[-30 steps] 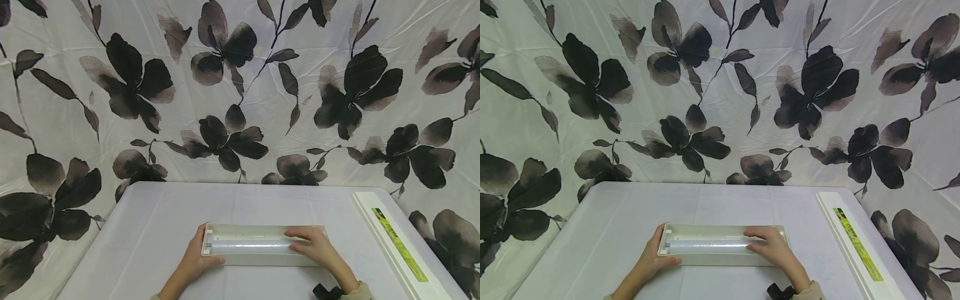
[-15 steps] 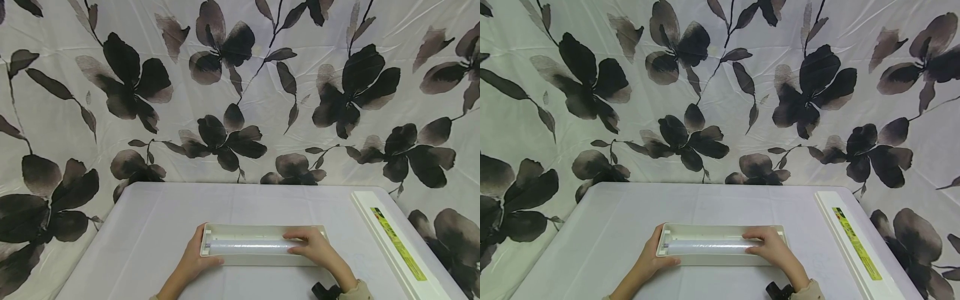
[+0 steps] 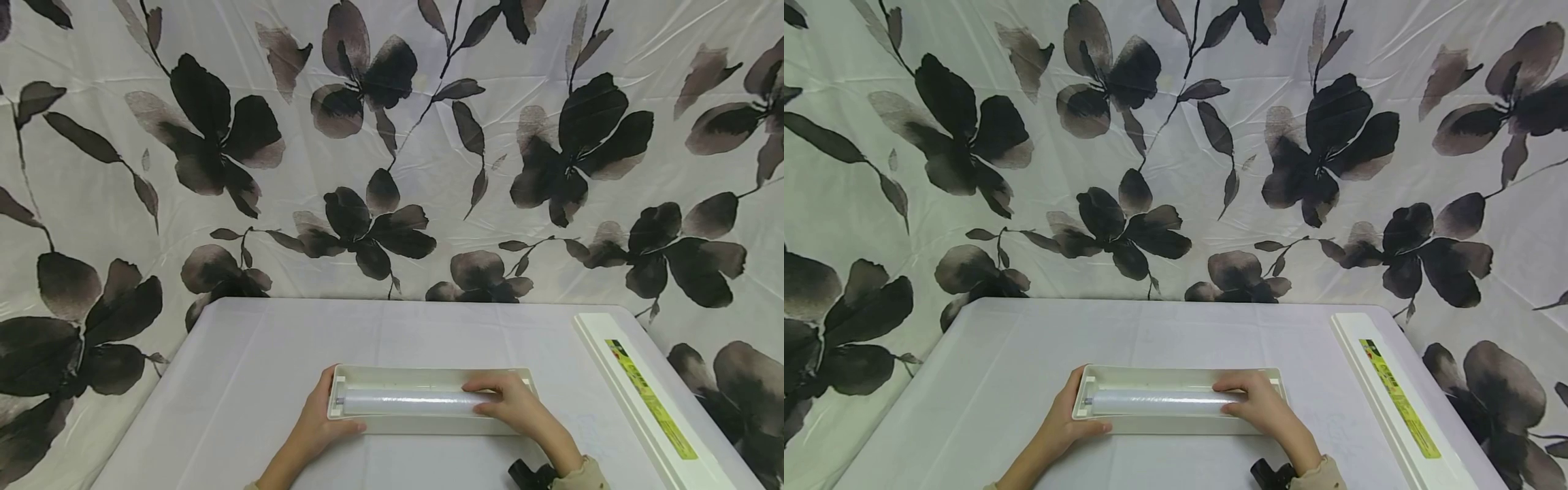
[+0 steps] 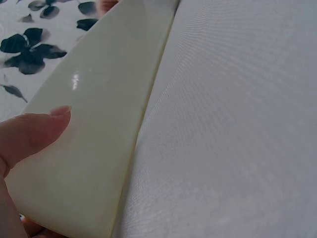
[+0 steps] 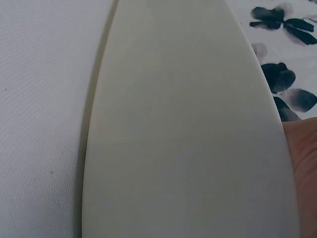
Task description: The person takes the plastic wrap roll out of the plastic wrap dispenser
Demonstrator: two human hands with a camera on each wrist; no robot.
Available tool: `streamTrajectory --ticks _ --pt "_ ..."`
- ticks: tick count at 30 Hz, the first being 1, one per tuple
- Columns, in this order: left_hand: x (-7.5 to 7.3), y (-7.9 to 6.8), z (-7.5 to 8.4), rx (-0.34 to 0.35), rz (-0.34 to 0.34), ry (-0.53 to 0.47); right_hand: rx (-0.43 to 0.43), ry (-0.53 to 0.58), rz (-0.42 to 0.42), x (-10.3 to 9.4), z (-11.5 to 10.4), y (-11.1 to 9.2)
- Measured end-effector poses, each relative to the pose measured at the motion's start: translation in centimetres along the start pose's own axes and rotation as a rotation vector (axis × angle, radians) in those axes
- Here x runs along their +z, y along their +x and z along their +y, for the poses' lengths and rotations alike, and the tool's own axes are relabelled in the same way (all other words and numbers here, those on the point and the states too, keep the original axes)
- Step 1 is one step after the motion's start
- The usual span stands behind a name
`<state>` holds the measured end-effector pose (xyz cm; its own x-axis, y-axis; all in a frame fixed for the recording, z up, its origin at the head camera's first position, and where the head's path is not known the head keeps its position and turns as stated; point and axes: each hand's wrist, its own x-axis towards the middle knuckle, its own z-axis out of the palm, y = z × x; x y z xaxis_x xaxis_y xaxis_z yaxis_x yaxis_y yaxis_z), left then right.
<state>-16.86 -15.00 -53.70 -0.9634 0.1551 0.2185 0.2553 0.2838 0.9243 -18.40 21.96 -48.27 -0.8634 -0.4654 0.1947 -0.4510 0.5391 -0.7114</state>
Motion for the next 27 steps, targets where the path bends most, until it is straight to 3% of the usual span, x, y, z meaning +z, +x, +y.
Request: streamTrajectory --ticks 11,27 --pt "-0.01 -0.06 0.06 -0.002 -0.004 -0.015 -0.032 -0.059 -0.039 0.11 0.02 0.1" --pt "0.0 0.0 0.14 0.007 -0.014 -0.03 -0.037 -0.045 -0.066 -0.1 0.1 0.13"
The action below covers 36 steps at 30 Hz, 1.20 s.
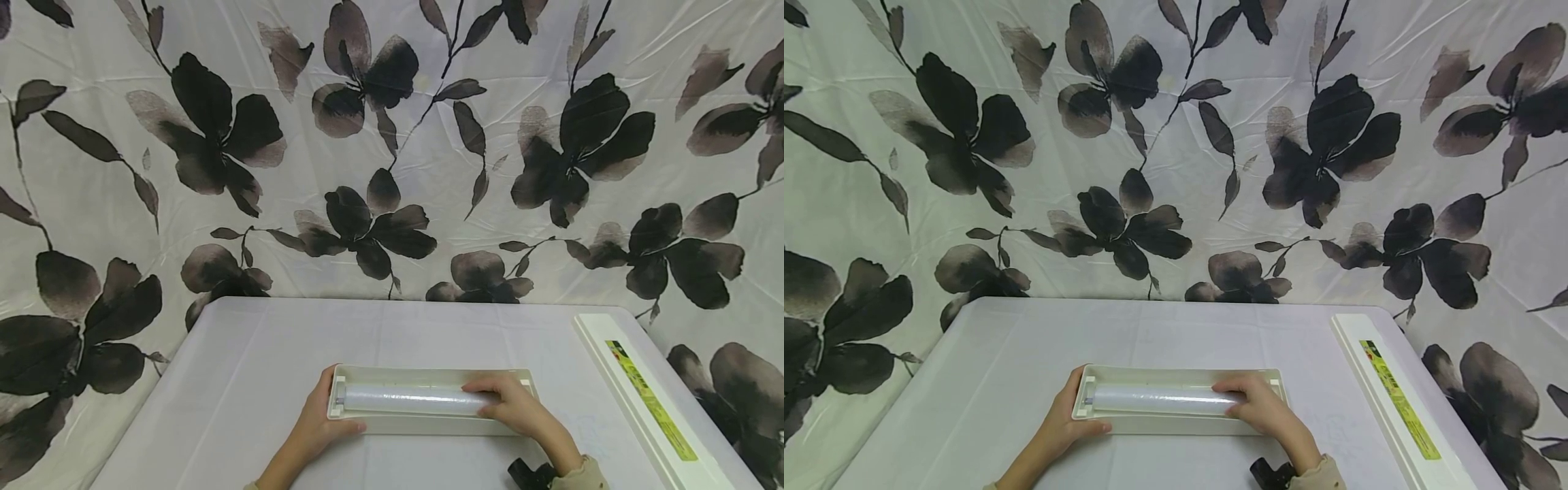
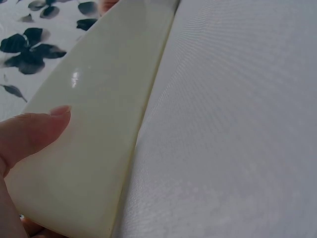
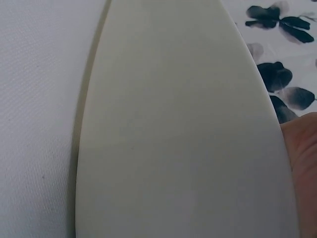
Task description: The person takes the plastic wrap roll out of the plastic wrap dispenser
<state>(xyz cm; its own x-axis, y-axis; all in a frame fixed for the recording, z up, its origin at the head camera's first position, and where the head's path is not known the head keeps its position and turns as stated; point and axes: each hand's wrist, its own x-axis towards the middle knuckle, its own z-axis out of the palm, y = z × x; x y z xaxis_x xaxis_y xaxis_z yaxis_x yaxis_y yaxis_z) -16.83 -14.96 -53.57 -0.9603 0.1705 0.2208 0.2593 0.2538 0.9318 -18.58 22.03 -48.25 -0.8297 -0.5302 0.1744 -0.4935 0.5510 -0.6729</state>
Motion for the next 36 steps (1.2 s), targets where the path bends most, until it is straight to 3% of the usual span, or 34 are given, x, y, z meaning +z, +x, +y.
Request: streamTrajectory --ticks 36 --pt "-0.13 -0.07 -0.12 -0.001 0.002 0.022 -0.029 -0.035 0.051 0.0 -0.2 -0.37"
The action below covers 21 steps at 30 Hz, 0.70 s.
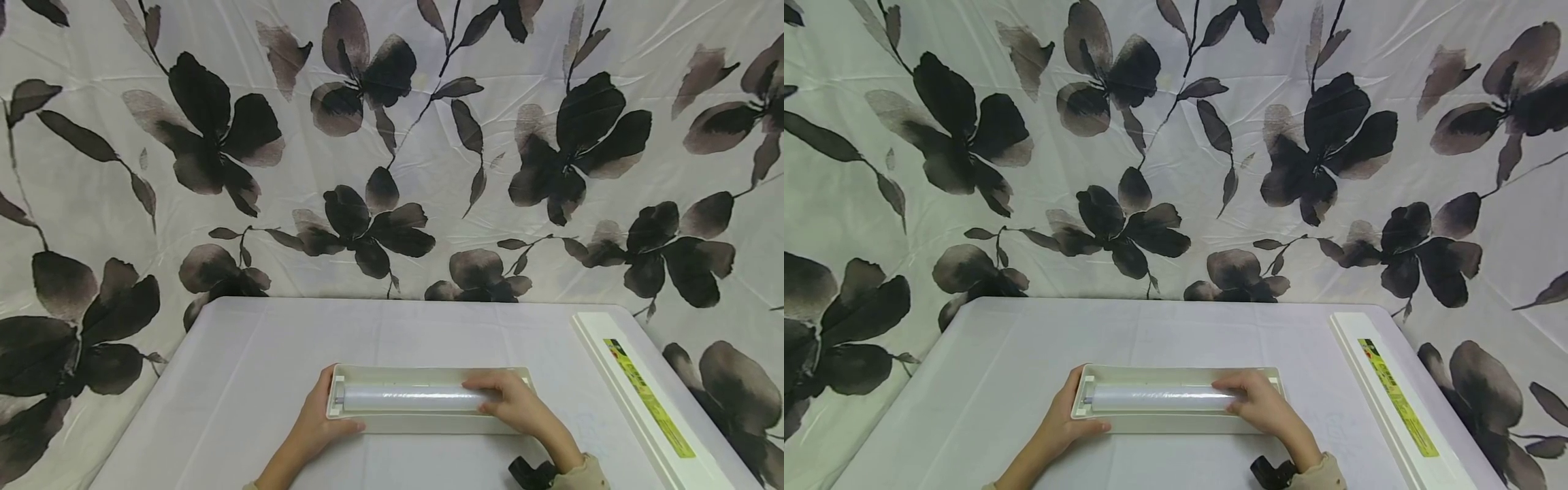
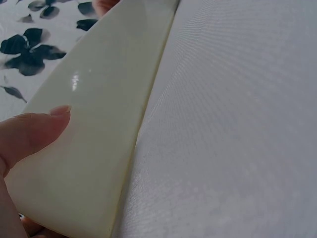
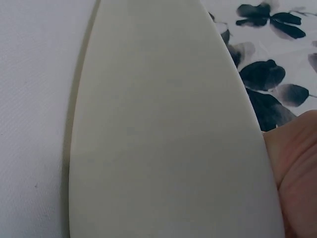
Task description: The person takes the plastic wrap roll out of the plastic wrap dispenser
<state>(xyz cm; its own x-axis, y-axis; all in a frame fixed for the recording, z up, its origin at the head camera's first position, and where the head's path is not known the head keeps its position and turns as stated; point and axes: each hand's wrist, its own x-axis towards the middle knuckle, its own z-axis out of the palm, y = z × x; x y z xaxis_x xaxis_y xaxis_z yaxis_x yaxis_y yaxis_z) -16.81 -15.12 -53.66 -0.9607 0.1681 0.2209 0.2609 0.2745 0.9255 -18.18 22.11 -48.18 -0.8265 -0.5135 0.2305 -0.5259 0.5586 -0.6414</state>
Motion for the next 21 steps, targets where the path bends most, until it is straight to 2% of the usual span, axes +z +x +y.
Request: streamTrajectory --ticks 9,21 --pt "-0.2 0.3 0.0 -0.013 -0.008 -0.002 -0.018 -0.005 0.009 0.0 0.0 0.2" --pt "-0.8 1.5 -0.5 -0.009 -0.027 -0.01 0.024 -0.011 -0.009 0.1 -0.2 1.0"
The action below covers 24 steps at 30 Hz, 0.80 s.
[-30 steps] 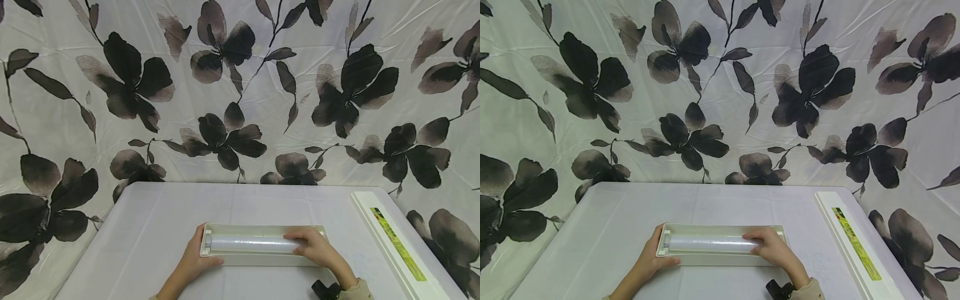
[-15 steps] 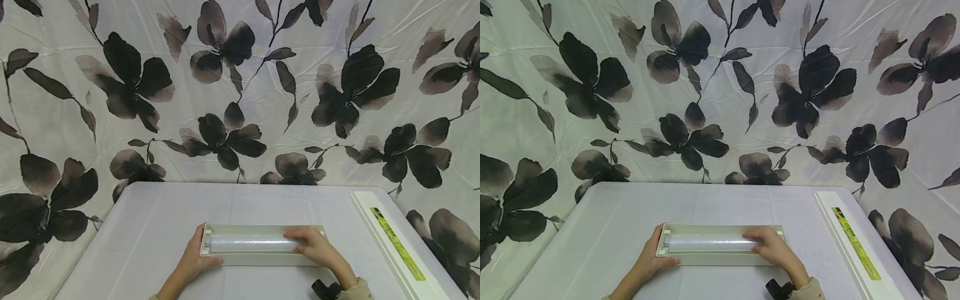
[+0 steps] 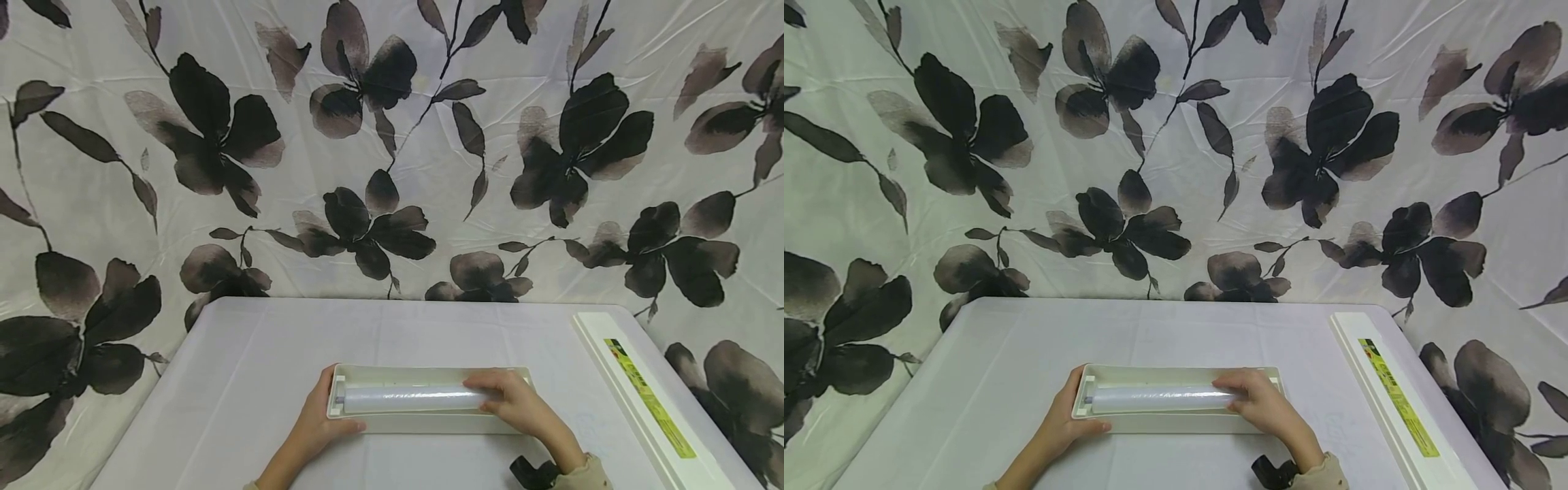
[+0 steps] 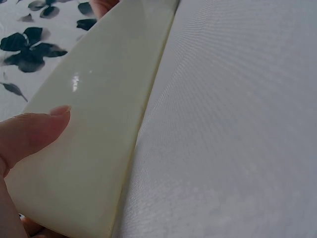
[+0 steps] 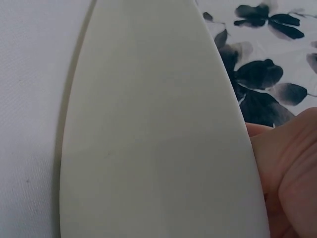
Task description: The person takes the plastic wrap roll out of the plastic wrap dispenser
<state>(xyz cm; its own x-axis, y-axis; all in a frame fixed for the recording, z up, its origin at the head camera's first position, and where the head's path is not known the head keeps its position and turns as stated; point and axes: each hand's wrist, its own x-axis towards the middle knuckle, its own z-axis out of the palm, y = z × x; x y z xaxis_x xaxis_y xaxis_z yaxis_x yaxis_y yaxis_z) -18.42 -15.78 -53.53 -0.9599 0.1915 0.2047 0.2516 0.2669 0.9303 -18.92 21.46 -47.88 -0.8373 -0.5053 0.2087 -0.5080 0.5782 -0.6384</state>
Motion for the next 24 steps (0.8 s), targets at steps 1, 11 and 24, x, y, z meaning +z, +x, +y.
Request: streamTrajectory --ticks 1,11,24 --pt "-0.01 -0.02 0.02 -0.002 -0.001 -0.002 -0.003 -0.001 0.0 0.0 0.0 0.0" --pt "-0.04 -0.11 0.0 -0.01 -0.005 -0.009 -0.008 0.003 -0.012 -0.32 -0.29 -0.12" --pt "-0.21 0.06 -0.3 0.022 -0.022 0.018 -0.066 -0.004 0.039 -0.55 -0.65 -0.35"
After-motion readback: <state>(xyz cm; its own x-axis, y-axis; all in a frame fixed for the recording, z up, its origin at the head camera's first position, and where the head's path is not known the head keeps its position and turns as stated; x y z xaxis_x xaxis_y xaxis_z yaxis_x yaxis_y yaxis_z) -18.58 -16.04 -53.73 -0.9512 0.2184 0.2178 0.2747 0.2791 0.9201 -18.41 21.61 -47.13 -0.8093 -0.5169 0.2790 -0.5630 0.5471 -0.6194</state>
